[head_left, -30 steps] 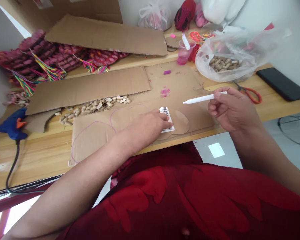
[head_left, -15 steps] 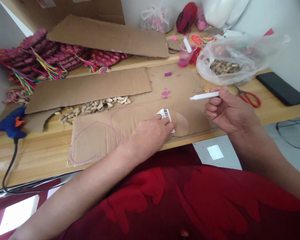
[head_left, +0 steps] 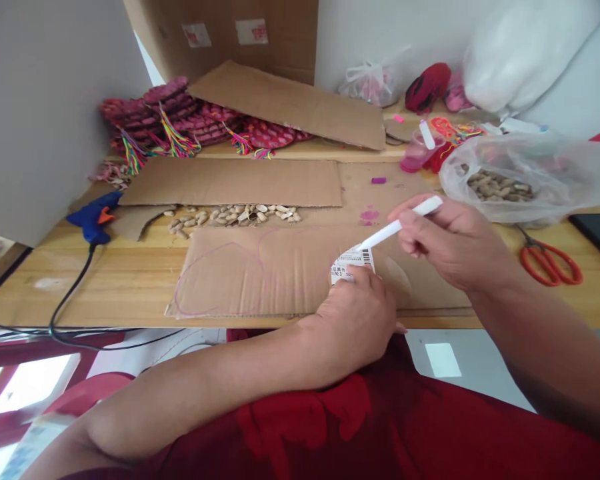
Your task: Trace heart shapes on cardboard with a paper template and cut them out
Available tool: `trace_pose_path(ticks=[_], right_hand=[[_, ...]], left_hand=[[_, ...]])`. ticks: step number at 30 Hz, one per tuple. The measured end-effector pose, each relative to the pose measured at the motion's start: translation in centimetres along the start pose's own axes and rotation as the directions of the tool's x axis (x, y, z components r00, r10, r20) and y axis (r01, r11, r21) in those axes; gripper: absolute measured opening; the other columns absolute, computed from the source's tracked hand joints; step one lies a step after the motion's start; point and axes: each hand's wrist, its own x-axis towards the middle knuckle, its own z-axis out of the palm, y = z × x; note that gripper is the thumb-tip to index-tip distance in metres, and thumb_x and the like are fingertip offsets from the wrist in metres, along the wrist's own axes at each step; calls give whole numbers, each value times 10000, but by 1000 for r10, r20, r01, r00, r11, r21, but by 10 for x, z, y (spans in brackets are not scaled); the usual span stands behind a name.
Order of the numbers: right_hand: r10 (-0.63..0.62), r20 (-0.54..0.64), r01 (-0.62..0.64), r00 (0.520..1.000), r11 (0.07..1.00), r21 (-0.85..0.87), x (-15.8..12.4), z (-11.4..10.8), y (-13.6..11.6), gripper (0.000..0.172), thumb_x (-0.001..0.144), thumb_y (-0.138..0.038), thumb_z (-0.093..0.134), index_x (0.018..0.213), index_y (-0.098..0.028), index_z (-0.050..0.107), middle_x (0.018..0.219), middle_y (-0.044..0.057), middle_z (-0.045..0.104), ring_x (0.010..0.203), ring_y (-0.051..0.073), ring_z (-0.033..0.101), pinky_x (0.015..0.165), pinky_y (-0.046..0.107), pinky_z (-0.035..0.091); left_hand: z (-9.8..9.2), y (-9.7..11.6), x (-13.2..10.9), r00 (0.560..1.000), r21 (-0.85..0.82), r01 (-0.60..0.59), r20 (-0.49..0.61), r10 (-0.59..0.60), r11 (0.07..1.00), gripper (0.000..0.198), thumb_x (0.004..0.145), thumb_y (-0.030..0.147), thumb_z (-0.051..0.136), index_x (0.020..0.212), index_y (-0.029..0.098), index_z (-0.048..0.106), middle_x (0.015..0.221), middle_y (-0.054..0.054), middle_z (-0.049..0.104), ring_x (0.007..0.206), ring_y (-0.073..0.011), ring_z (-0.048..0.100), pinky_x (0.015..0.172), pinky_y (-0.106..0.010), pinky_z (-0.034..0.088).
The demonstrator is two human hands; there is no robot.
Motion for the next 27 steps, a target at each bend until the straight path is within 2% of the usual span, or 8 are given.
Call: trace_pose_path(ticks=[3, 6, 8, 12, 18, 27], right_hand=[[-92, 162, 136, 983, 948, -288, 7, 14, -6, 256, 1002, -493, 627, 914, -256, 673, 679, -23, 596, 619, 144, 549, 619, 316, 447], [-115, 289, 235, 950, 875, -423, 13, 26, -11, 215, 1035, -422, 566, 928, -252, 644, 782, -12, 671, 697, 160, 605, 665, 318, 456], [-144, 363, 305, 921, 846, -438, 17, 31, -14, 183, 1033, -373, 557, 929, -236, 623, 801, -9, 692, 701, 154, 611, 669, 310, 450], [-197, 445, 400, 874, 811, -427, 22, 37, -16, 163, 1017, -338, 569, 917, -214, 605, 767, -18, 680, 668, 136, 596, 662, 298, 432], [-158, 522, 402, 838, 826, -395, 21, 44, -19, 195, 1036, -316, 525, 906, -198, 611, 794, -9, 679, 704, 130, 601, 667, 285, 427], [-113, 649, 446, 752, 812, -376, 24, 54, -22, 200, 1019, -301, 509, 873, -192, 594, 792, -6, 654, 693, 133, 565, 656, 294, 396]], left_hand=[[5, 2, -1, 998, 6, 10, -68, -9, 1000, 586, 1073, 521, 402, 1169, 55, 742, 1135, -276, 738, 993, -377, 720, 649, -395, 556], [8, 2, -2, 993, 24, 18, -113, -15, 1000, 442, 1059, 364, 455, 1191, 55, 743, 1153, -278, 744, 1027, -391, 732, 673, -407, 578], [8, 2, -1, 994, 54, 24, -103, -18, 998, 384, 1023, 219, 458, 1237, 59, 733, 1213, -276, 737, 1100, -403, 728, 681, -398, 594], [5, 3, 0, 994, 80, 47, -106, -38, 996, 446, 965, 64, 408, 1298, 49, 705, 1283, -277, 717, 1161, -405, 726, 656, -360, 614], [3, 0, 1, 998, 5, -5, -60, 5, 1000, 525, 898, -30, 381, 1318, 32, 690, 1191, -222, 768, 1014, -322, 779, 669, -322, 630], [4, 1, -2, 999, -19, -28, -43, 28, 999, 605, 896, -56, 332, 1378, 86, 670, 1329, -178, 725, 1054, -327, 757, 738, -414, 657]])
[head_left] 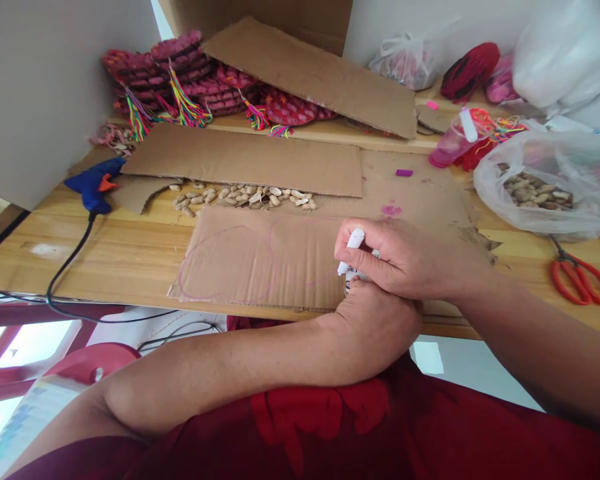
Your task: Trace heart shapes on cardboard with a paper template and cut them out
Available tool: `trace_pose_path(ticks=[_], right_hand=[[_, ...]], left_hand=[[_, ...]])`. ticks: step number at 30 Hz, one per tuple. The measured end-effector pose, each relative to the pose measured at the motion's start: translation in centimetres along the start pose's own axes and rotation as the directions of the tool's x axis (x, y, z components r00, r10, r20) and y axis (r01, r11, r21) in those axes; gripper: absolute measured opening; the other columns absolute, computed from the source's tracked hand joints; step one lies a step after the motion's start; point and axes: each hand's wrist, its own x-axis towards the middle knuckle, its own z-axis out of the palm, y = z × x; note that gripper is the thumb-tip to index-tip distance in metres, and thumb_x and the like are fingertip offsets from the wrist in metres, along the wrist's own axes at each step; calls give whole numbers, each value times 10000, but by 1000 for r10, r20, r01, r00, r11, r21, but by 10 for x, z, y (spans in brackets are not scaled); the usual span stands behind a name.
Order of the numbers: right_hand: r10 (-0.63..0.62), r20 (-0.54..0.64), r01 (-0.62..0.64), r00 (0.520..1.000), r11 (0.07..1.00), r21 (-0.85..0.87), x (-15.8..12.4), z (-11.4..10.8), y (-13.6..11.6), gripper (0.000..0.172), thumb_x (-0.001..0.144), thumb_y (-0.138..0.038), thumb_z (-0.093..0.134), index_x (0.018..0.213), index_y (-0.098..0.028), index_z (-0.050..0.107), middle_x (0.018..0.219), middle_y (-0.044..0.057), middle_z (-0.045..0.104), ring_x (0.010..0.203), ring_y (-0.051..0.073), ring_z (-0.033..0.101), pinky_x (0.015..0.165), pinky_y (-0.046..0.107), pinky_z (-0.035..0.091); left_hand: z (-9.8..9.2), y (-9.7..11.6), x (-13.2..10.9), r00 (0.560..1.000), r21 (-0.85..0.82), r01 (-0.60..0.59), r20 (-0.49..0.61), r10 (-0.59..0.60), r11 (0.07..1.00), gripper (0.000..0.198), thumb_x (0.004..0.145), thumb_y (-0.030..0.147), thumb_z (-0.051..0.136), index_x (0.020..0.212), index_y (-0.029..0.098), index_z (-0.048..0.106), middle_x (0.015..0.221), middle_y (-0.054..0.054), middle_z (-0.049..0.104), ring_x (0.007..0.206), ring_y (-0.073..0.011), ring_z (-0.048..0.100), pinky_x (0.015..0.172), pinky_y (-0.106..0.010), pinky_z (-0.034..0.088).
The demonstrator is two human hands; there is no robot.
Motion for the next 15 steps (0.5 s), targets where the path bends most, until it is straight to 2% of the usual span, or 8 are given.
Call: trace_pose_path(ticks=[5, 8, 10, 12, 15], right_hand=[[-1, -10, 1, 1000, 998, -68, 4, 1, 2, 193, 1017, -286, 503, 866, -196, 581, 798, 0, 668, 705, 140, 577, 664, 297, 381], [17, -35, -21, 999, 993, -117, 8, -2, 6, 190, 1003, -283, 494, 848, -199, 564, 801, 19, 668, 716, 157, 574, 676, 314, 374], [61, -48, -68, 997, 986, -154, 10, -5, 9, 185, 989, -280, 495, 832, -203, 552, 795, 29, 665, 714, 167, 566, 690, 327, 367], [102, -73, -114, 992, 976, -183, 12, -8, 11, 182, 979, -279, 500, 819, -207, 545, 776, 29, 656, 695, 168, 548, 690, 334, 356], [72, -83, -85, 994, 982, -167, 12, -7, 8, 187, 979, -282, 497, 813, -208, 541, 755, 23, 641, 686, 163, 538, 690, 328, 361]], left_hand=[[-2, -2, -1, 1000, -6, -1, -14, 1, 1000, 579, 893, -63, 346, 1333, 88, 691, 1312, -182, 730, 1011, -266, 754, 715, -332, 611], [2, -1, 1, 999, -25, 9, -35, -10, 1000, 477, 903, -39, 392, 1219, 73, 732, 1146, -172, 775, 891, -232, 755, 644, -281, 563], [4, 0, 2, 998, -16, 42, -55, -43, 999, 413, 916, -18, 414, 1156, 59, 742, 1036, -170, 778, 815, -231, 749, 595, -270, 535], [4, 1, 2, 993, 16, 84, -82, -82, 996, 391, 926, -5, 423, 1160, 38, 733, 1014, -190, 769, 784, -247, 748, 555, -271, 515], [3, 0, 1, 994, 13, 61, -87, -59, 998, 396, 914, -20, 420, 1141, 38, 740, 999, -184, 769, 780, -238, 744, 548, -262, 505]])
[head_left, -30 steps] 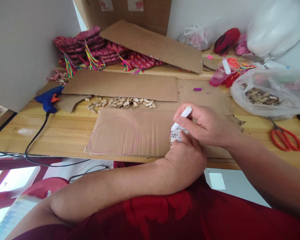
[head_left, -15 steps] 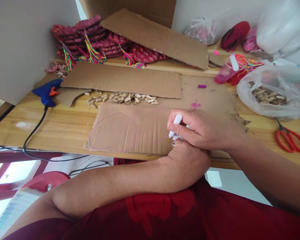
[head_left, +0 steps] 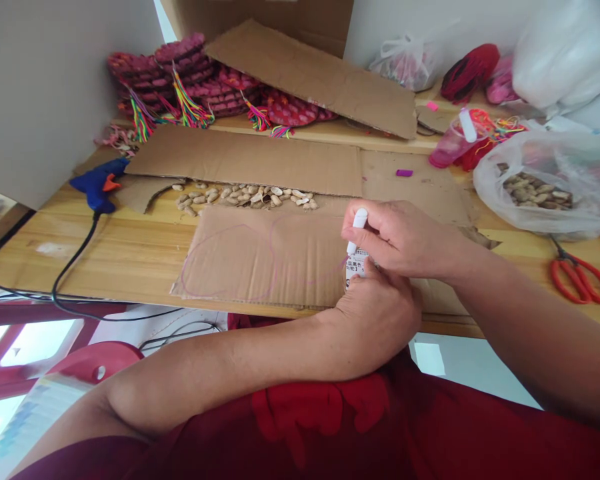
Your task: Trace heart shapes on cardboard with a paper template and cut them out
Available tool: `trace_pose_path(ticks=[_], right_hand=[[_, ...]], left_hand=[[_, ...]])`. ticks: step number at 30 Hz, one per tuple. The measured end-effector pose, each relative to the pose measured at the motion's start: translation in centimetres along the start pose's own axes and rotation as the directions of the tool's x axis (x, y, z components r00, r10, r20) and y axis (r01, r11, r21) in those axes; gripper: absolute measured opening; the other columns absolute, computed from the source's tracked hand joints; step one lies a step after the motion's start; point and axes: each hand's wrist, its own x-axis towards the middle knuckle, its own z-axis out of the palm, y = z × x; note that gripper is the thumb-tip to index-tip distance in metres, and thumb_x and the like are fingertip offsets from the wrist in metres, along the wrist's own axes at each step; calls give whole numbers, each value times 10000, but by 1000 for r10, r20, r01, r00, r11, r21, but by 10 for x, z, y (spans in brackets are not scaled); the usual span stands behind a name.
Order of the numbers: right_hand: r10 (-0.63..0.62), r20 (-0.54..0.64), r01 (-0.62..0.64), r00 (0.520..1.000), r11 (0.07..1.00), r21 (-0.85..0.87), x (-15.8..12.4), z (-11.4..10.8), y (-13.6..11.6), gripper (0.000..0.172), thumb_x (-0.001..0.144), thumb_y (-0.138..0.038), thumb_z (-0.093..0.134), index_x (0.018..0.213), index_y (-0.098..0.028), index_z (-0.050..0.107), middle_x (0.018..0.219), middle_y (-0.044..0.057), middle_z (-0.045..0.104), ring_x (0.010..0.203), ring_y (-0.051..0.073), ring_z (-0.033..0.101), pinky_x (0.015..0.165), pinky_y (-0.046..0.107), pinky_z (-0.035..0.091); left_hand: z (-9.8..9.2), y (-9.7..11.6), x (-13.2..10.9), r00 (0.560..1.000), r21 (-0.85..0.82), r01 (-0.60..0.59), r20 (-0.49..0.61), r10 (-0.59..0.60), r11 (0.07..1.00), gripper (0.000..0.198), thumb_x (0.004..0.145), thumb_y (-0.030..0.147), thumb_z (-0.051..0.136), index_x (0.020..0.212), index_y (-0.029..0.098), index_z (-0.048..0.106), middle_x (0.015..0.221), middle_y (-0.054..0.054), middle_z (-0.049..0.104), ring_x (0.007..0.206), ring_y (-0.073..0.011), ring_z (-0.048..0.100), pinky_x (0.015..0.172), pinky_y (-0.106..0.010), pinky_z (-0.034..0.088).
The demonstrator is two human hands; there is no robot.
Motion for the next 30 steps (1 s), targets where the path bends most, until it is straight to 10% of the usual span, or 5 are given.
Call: trace_pose_path(ticks=[30], right_hand=[[-186, 271, 161, 945, 981, 111, -1, 3, -20, 208, 1008, -259, 467, 818, -212, 534, 770, -5, 615, 687, 138, 495, 652, 299, 310]], left_hand=[[8, 17, -2, 995, 90, 99, 6, -100, 991, 580, 936, 3, 390, 1453, 124, 625, 1409, -151, 682, 1099, -303, 722, 824, -423, 642]])
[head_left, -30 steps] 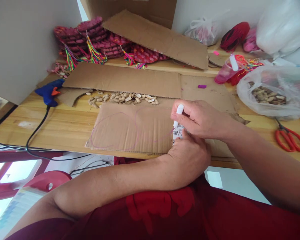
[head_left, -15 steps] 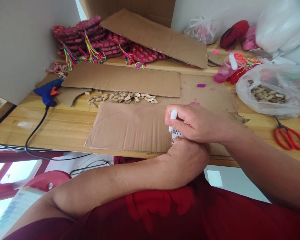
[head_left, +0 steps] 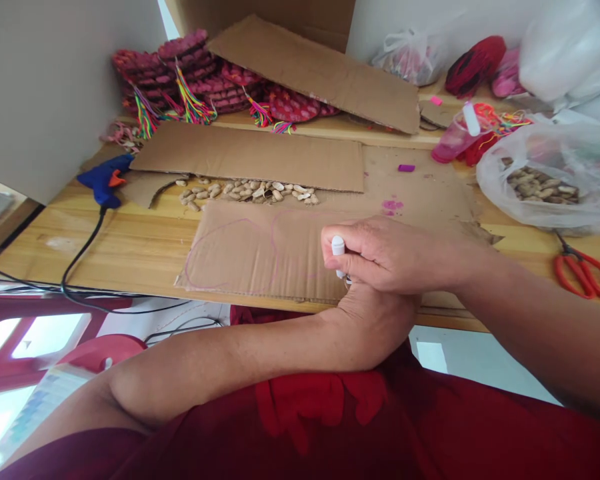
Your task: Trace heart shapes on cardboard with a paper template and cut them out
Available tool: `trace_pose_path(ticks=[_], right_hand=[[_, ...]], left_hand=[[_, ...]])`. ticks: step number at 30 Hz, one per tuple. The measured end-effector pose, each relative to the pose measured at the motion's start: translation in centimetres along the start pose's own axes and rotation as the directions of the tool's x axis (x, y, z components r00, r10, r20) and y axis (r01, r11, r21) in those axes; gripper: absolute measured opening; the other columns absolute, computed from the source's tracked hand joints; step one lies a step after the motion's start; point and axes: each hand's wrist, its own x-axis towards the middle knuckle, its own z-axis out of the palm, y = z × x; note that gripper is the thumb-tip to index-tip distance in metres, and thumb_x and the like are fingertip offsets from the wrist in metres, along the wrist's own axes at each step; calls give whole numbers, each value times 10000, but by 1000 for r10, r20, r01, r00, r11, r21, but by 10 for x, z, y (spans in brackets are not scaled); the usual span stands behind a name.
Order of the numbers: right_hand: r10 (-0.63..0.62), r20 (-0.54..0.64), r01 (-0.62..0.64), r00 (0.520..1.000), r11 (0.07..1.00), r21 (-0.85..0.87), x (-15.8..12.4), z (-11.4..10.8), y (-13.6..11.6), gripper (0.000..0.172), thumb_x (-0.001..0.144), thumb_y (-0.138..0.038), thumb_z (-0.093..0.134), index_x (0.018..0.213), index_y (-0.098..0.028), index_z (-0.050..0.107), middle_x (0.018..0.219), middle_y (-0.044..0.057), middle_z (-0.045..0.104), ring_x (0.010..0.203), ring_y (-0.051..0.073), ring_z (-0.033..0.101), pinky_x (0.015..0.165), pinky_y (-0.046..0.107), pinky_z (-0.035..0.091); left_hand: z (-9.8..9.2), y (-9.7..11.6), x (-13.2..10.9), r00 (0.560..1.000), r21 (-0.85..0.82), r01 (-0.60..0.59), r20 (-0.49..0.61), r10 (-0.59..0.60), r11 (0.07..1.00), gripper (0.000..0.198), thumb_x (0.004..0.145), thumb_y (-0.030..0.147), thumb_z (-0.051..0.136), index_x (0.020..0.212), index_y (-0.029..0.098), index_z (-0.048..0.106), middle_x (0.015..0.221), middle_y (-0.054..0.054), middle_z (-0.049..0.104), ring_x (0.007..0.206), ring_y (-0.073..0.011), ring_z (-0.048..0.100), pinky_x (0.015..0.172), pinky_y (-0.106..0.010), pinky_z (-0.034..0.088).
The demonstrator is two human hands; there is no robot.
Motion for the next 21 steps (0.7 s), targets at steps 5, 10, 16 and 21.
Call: trace_pose_path(ticks=[5, 10, 16, 21], right_hand=[[3, -12, -3, 1000, 1000, -22, 2, -1, 3, 226, 1015, -257, 464, 805, -207, 530, 763, 1, 605, 677, 140, 486, 654, 302, 312], [-32, -54, 30, 998, 999, -33, 2, 1, 5, 226, 1012, -260, 459, 799, -213, 516, 739, -2, 596, 665, 140, 473, 654, 302, 310], [14, -67, -17, 998, 999, -42, 2, -2, 5, 225, 1011, -280, 439, 816, -216, 531, 742, 9, 613, 658, 151, 476, 644, 312, 308], [12, -52, -14, 999, 999, -47, 1, -2, 5, 229, 1006, -287, 446, 808, -212, 534, 759, 12, 617, 670, 148, 489, 646, 308, 307]], left_hand=[[-2, -2, 1, 998, -30, -43, 40, 44, 999, 530, 931, 16, 423, 1399, 98, 658, 1276, -168, 738, 1026, -305, 737, 781, -420, 635], [-6, -4, 1, 999, -26, -29, 22, 30, 999, 526, 934, 8, 409, 1386, 92, 663, 1323, -170, 717, 1064, -307, 727, 780, -399, 621], [-4, -6, 2, 996, -54, -67, 50, 70, 996, 494, 927, 9, 426, 1338, 88, 689, 1208, -180, 754, 978, -298, 744, 715, -384, 608], [-5, -7, 4, 997, -30, -61, 38, 62, 998, 521, 924, 11, 424, 1375, 106, 668, 1320, -168, 720, 1006, -298, 739, 742, -395, 619]])
